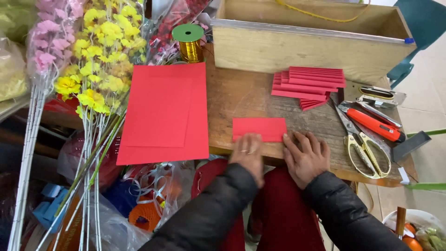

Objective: Folding small strips of red paper into accordion-style fans on a wooden workbench.

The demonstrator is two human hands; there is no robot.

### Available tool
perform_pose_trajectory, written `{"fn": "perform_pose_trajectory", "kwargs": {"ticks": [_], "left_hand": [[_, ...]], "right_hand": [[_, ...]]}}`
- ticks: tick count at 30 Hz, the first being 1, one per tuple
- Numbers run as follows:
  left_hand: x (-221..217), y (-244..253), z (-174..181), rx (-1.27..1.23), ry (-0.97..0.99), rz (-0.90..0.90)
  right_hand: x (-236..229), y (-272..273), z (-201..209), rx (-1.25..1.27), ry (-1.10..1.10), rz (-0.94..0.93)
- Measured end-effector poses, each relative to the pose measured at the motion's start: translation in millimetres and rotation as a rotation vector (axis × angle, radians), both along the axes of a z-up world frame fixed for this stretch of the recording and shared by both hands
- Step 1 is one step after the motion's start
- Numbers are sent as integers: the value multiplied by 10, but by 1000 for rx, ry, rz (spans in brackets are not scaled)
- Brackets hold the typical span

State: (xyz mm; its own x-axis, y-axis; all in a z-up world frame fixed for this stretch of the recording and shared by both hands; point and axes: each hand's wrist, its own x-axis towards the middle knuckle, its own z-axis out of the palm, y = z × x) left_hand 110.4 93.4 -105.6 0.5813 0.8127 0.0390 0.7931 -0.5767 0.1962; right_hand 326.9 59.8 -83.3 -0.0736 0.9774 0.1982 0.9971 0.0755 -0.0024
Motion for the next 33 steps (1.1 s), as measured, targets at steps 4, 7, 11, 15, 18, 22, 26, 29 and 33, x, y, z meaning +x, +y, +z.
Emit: {"fn": "perform_pose_trajectory", "kwargs": {"ticks": [4,7,11,15,18,22,26,29,33], "left_hand": [[-509,-70,-103,117,3,60],[-586,-130,-101,457,-134,105],[-621,-74,-195,396,-194,116],[-603,139,-308,372,-303,115],[-641,227,-313,562,-282,48],[-549,-121,130,637,-288,24],[-372,-533,433,613,-317,63],[-299,-782,541,573,-384,24],[-329,-894,710,530,-562,67]], "right_hand": [[2,-23,-26,-48,29,-3],[15,-31,-136,91,51,3],[65,28,-259,78,104,-32],[118,-6,-183,30,214,-29],[-64,-328,17,383,302,65],[-635,-723,439,109,884,-253],[-1133,-682,872,-457,2012,-769],[-1151,-544,521,-395,1962,-782],[-974,-344,-73,44,2005,-390]]}}
